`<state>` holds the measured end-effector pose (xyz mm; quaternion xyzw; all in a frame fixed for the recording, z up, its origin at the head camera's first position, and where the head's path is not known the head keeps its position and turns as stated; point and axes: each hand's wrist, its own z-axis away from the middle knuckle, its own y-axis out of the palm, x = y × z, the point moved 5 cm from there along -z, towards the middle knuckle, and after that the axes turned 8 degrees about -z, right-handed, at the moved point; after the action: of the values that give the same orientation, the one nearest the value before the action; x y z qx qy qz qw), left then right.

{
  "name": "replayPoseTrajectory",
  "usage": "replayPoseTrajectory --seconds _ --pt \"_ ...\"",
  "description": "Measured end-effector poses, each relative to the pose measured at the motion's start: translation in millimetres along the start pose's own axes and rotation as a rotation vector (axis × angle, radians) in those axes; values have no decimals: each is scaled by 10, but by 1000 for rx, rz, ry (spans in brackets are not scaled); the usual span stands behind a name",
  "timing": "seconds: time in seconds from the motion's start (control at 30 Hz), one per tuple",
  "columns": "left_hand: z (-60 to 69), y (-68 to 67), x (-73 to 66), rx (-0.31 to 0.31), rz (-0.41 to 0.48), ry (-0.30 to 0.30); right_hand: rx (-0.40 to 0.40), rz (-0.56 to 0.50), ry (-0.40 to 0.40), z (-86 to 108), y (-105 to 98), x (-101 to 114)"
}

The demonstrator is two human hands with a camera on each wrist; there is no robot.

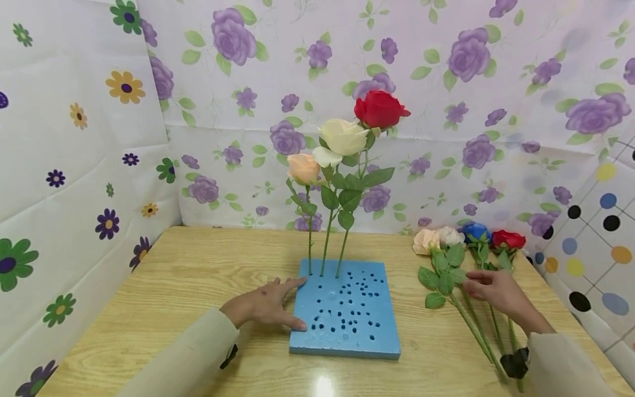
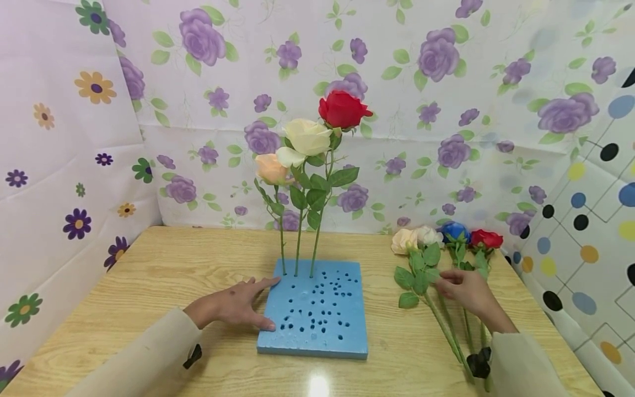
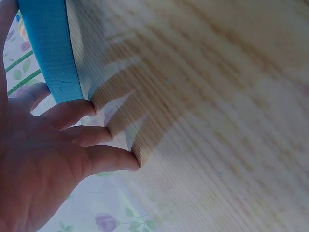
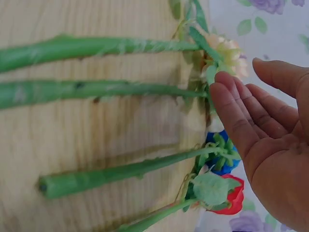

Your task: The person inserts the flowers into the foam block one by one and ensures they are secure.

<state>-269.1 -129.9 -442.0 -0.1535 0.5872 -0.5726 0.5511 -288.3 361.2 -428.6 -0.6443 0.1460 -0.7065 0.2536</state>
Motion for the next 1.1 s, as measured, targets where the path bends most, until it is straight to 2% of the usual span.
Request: replayPoseTrajectory --seconds 0.37,0.63,0.87,1.1 --pt "11 0 -1 1 2 -7 33 3 70 -25 7 -174" --pt "9 -9 11 -4 5 -3 -18 68 53 -76 58 -155" --pt "22 -20 9 -5 5 -4 61 37 31 -87 190 -66" --pt "17 -3 5 -1 13 -6 103 90 41 -132 309 -41"
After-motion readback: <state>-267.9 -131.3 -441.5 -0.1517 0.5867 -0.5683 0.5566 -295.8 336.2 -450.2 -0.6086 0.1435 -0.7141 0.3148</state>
